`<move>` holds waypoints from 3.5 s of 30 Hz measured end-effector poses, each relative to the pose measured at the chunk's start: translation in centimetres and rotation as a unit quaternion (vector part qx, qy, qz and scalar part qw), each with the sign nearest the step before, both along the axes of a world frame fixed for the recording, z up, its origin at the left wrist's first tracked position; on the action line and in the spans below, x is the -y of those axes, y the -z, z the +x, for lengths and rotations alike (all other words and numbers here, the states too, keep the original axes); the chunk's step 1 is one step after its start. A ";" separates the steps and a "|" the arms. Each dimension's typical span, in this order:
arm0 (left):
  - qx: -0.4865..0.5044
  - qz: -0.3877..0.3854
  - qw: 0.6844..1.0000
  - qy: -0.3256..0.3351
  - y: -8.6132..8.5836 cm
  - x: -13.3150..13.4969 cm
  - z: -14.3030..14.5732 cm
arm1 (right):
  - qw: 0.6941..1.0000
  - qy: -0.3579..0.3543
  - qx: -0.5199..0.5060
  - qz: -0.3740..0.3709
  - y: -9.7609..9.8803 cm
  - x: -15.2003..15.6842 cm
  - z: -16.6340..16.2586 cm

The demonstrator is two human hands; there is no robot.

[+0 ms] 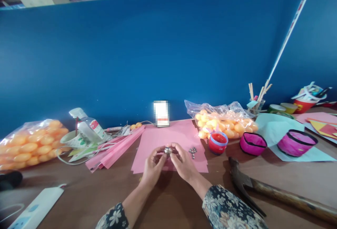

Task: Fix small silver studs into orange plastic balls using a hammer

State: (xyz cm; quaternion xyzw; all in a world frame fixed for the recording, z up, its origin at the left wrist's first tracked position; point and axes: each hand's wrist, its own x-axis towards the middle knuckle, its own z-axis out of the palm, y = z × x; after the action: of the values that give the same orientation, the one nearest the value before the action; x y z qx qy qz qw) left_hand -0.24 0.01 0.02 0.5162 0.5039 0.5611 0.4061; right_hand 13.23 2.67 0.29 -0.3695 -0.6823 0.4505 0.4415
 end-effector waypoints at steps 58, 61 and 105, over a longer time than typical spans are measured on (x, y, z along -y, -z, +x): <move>0.038 0.030 0.999 -0.013 0.5 -0.4 -0.1 | 0.998 0.006 -0.057 -0.030 0.6 0.0 -0.3; -0.006 0.046 0.999 -0.020 0.6 -0.3 -0.1 | 0.999 0.016 -0.038 -0.033 -0.1 0.2 -0.2; 0.028 -0.001 1.000 -0.013 0.3 -0.6 0.1 | 0.990 0.070 -0.115 -0.043 -0.4 -0.8 0.4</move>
State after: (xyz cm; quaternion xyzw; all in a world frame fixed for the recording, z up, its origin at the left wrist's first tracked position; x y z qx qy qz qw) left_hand -0.17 0.57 -0.23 0.4928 0.4998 0.5800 0.4134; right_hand 13.63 3.43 0.66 -0.3805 -0.5799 0.4868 0.5310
